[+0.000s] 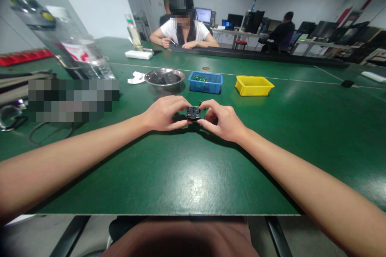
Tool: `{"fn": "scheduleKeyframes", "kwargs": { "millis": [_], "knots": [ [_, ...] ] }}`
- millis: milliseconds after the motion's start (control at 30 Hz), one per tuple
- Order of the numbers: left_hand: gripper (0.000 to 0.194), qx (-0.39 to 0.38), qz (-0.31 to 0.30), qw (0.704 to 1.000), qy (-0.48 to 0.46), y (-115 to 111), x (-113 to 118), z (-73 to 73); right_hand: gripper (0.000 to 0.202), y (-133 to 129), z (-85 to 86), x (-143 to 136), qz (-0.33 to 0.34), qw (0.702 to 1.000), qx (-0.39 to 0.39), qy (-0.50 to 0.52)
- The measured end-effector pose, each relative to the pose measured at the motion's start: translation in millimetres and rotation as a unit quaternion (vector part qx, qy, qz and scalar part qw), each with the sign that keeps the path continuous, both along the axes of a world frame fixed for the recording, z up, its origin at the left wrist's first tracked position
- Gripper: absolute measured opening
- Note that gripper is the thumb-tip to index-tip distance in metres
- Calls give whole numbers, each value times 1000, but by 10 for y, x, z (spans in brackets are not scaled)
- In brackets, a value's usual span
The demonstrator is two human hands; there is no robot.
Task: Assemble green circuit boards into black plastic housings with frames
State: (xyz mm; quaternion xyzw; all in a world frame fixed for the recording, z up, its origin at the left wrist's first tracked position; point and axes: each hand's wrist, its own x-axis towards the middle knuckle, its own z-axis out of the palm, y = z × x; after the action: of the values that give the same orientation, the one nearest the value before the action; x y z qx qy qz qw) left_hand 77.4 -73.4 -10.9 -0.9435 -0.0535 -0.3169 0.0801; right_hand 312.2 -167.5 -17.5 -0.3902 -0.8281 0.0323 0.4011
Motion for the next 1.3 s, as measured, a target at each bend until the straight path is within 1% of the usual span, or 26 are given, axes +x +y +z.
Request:
{"fn": "scheduleKeyframes", "kwargs": {
  "millis": [1100, 1300],
  "knots": [
    [31, -15, 5, 1000, 3, 2, -5, 5, 17, -7, 19, -6, 5, 1000, 20, -6],
    [30, -2, -1, 1000, -3, 1, -3, 5, 16, -10, 20, -3, -1, 1000, 16, -12]
  ]
}}
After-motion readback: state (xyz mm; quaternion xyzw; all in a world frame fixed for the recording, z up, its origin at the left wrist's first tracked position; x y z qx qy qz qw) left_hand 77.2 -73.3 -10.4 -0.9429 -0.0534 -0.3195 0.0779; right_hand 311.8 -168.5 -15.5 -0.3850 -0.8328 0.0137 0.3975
